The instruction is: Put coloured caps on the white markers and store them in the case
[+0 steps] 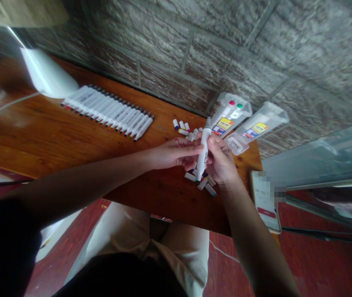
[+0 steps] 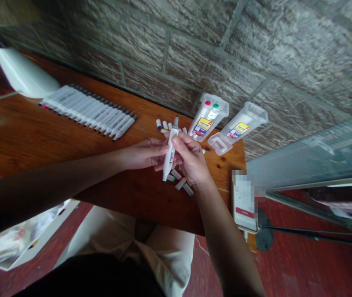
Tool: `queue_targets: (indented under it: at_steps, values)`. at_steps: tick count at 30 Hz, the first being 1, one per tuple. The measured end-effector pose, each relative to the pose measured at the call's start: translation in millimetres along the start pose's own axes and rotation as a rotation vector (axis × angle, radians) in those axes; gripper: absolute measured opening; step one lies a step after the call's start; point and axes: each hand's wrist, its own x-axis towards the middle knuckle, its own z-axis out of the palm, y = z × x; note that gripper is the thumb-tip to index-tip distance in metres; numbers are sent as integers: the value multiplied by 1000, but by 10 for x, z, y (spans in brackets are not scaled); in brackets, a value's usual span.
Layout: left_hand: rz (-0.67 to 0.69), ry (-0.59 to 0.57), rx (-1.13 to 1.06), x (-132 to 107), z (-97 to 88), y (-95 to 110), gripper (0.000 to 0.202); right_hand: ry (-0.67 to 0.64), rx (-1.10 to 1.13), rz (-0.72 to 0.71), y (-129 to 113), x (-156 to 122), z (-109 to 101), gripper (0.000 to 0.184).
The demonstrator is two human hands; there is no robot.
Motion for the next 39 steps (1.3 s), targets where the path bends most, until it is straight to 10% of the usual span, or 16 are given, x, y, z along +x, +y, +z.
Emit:
queue_targets:
  at_steps: [8, 20, 27, 39]
  values:
    - [2, 127, -80, 44, -8, -12, 42, 201, -52, -169, 103, 55, 67, 26]
    - [52, 144, -116, 30, 2, 80, 41, 169, -372, -335, 154, -4, -9, 35]
    - [295, 488, -29, 84, -82, 221, 54, 494, -417, -318, 57, 39, -13, 27]
    - [121, 207, 110, -39, -67, 211, 42, 15, -684, -439, 225, -140, 223, 24]
